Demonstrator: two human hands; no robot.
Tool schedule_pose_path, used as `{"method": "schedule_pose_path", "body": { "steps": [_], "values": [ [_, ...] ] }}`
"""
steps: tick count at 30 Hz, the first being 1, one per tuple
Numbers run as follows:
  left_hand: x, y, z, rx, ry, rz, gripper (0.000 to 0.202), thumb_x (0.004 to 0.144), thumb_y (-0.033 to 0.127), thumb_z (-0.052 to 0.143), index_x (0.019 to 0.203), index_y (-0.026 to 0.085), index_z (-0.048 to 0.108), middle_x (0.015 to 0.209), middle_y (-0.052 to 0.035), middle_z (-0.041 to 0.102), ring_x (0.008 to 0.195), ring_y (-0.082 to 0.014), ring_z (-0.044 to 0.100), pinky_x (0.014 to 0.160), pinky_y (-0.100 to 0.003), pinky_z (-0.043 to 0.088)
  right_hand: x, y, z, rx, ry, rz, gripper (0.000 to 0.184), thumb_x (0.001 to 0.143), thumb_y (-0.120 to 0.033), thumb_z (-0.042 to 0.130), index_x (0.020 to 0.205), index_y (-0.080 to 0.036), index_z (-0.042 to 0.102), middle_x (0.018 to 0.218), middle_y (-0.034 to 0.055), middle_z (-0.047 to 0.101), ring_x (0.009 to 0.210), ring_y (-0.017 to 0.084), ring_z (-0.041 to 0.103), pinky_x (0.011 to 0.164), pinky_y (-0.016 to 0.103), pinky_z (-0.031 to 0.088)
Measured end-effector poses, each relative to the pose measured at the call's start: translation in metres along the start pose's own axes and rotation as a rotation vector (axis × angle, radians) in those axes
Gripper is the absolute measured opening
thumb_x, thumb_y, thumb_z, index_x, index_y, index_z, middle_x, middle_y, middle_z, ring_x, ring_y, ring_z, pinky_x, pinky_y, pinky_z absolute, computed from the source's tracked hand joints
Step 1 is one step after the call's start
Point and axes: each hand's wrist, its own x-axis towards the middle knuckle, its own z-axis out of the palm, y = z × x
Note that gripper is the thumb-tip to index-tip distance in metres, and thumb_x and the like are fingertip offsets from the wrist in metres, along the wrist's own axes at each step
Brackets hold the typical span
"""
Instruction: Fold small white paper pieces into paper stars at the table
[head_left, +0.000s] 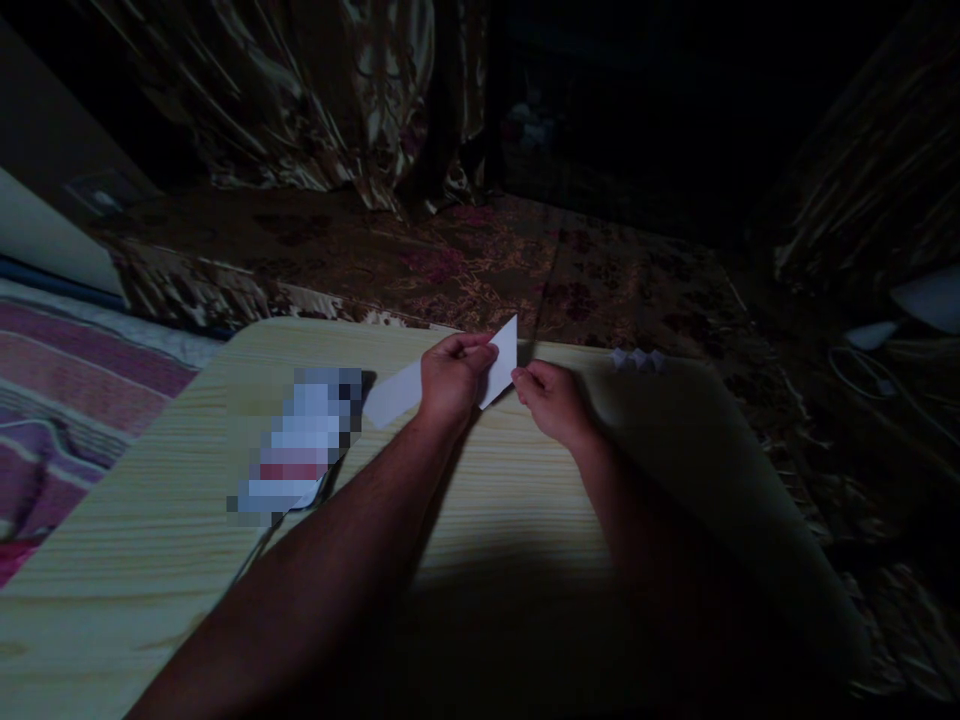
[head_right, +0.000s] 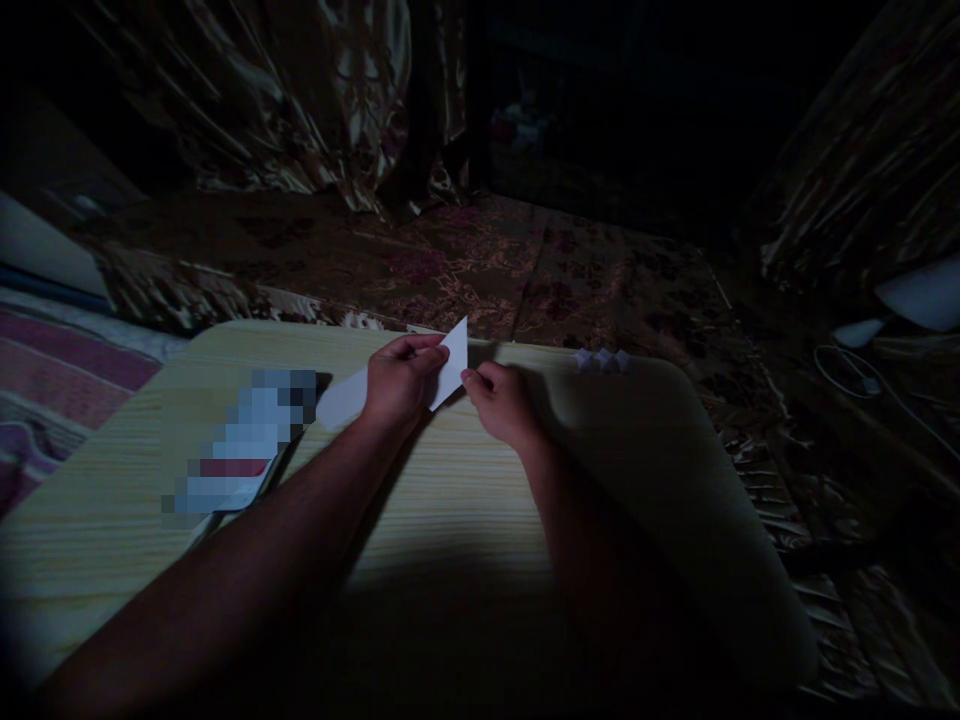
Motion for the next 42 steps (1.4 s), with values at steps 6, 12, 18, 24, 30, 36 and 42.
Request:
{"method": "schedule_pose_path", "body": {
  "steps": [6, 12, 18, 24, 30, 36, 42],
  "values": [
    [-0.0028, 0.0021, 0.0001, 0.052, -0.038, 0.007, 0.033, 0.057, 0.03, 0.081, 0.085, 0.014, 0.071, 0.07, -0.0024, 0.069, 0.056, -0.0123, 0.059, 0.054, -0.024, 0.046, -0.0009, -0.0031, 0.0018, 0.137, 0.082, 0.052, 0.037, 0.081, -0.053, 0.058, 0.068, -0.02, 0.049, 0.055, -0.0054, 0.046, 0.05, 0.009, 0.039, 0.049, 0.024, 0.029],
    [-0.0033, 0.0025, 0.0011, 0.042, -0.025, 0.019, 0.032, 0.057, 0.03, 0.08, 0.084, 0.015, 0.069, 0.07, -0.002, 0.069, 0.057, -0.0127, 0.06, 0.056, -0.025, 0.046, 0.0021, -0.0008, 0.0059, 0.103, 0.211, 0.086, 0.035, 0.079, -0.052, 0.059, 0.07, -0.021, 0.049, 0.055, -0.0052, 0.049, 0.051, 0.01, 0.042, 0.051, 0.023, 0.034],
    [-0.0054, 0.0027, 0.0017, 0.133, -0.051, 0.054, 0.026, 0.06, 0.031, 0.078, 0.079, 0.016, 0.068, 0.064, 0.0008, 0.065, 0.052, -0.0096, 0.054, 0.052, -0.022, 0.042, 0.001, -0.0033, 0.0044, 0.096, 0.088, 0.034, 0.036, 0.083, -0.053, 0.054, 0.07, -0.02, 0.053, 0.058, -0.0029, 0.054, 0.054, 0.011, 0.048, 0.051, 0.023, 0.034],
    [-0.0093, 0.0052, 0.0024, 0.219, -0.113, 0.066, 0.027, 0.062, 0.031, 0.077, 0.082, 0.016, 0.069, 0.063, 0.0012, 0.063, 0.052, -0.01, 0.053, 0.05, -0.022, 0.042, 0.0003, -0.0015, 0.0019, 0.096, 0.067, 0.059, 0.038, 0.085, -0.05, 0.052, 0.063, -0.019, 0.052, 0.052, -0.0032, 0.051, 0.049, 0.01, 0.045, 0.047, 0.023, 0.032],
    [-0.01, 0.0051, 0.0022, 0.198, -0.237, -0.007, 0.037, 0.061, 0.031, 0.076, 0.094, 0.015, 0.07, 0.066, -0.0004, 0.066, 0.051, -0.0122, 0.057, 0.048, -0.023, 0.044, 0.0, -0.0046, -0.0001, 0.21, 0.07, 0.089, 0.032, 0.084, -0.046, 0.055, 0.069, -0.019, 0.059, 0.054, -0.0033, 0.051, 0.048, 0.01, 0.043, 0.046, 0.023, 0.032],
    [-0.0089, 0.0029, 0.0015, 0.163, -0.217, -0.016, 0.032, 0.061, 0.03, 0.075, 0.088, 0.014, 0.071, 0.067, -0.002, 0.068, 0.051, -0.0127, 0.058, 0.048, -0.024, 0.045, -0.0002, -0.0073, -0.0007, 0.205, 0.067, 0.073, 0.033, 0.084, -0.044, 0.055, 0.064, -0.019, 0.056, 0.053, -0.0032, 0.05, 0.048, 0.009, 0.044, 0.046, 0.023, 0.032],
    [-0.0066, 0.0034, 0.0003, 0.13, -0.181, -0.017, 0.028, 0.059, 0.028, 0.076, 0.083, 0.016, 0.067, 0.067, -0.0008, 0.067, 0.051, -0.0123, 0.058, 0.049, -0.023, 0.044, -0.0003, -0.0054, -0.0003, 0.178, 0.041, 0.061, 0.03, 0.083, -0.04, 0.054, 0.061, -0.019, 0.054, 0.053, -0.0035, 0.05, 0.049, 0.009, 0.043, 0.046, 0.022, 0.031]
  ]
}}
